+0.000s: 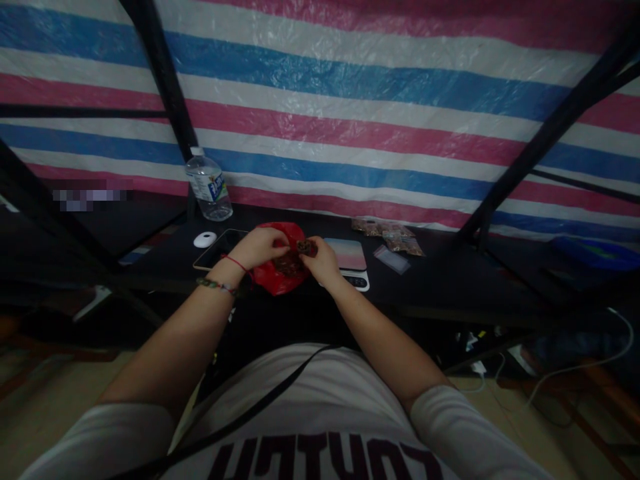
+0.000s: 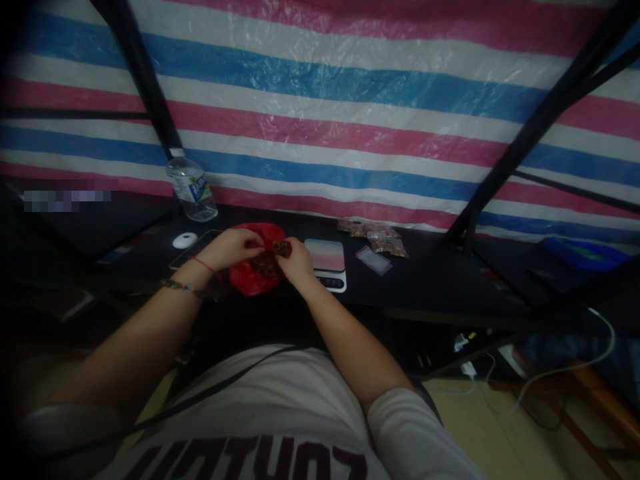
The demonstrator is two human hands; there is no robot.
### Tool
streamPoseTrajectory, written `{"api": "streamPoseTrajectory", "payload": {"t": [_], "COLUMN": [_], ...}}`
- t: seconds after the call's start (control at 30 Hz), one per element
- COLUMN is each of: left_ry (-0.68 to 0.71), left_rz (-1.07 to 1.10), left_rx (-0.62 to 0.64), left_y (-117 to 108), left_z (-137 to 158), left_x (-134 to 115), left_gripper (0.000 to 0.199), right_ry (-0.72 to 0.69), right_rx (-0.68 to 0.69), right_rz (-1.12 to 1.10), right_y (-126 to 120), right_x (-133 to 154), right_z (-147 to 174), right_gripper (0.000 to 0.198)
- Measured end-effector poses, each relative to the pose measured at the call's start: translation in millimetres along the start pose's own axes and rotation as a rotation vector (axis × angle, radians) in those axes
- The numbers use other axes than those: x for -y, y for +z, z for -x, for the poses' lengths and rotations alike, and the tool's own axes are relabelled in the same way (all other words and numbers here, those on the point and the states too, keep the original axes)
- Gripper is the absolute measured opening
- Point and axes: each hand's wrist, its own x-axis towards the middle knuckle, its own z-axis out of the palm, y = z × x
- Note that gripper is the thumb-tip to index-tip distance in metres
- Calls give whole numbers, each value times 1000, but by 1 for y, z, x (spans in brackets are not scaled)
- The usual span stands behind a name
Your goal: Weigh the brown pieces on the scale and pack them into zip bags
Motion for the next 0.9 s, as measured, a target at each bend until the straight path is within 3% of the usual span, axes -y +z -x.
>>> {"api": "streamPoseTrajectory", "payload": {"t": [0.13,0.53,0.77,0.9], "left_ry": [25,140,138,109], "left_rz": [-30,-23,4,7], "left_rx": [-46,-12,-107,-141], "left_y": [-13,-8,-6,-5], "left_z": [2,2,3,3], "left_x": [-6,-10,-14,-12], "left_gripper": [27,27,35,38], "right_ry": [-22,35,74,61], "right_rx": [40,100,86,69], "right_rz": [-43,-156,-130,-81], "right_y": [8,14,6,-12], "right_x": [1,-1,4,2], "right_z": [5,8,7,1], "right_gripper": [34,36,37,35]}}
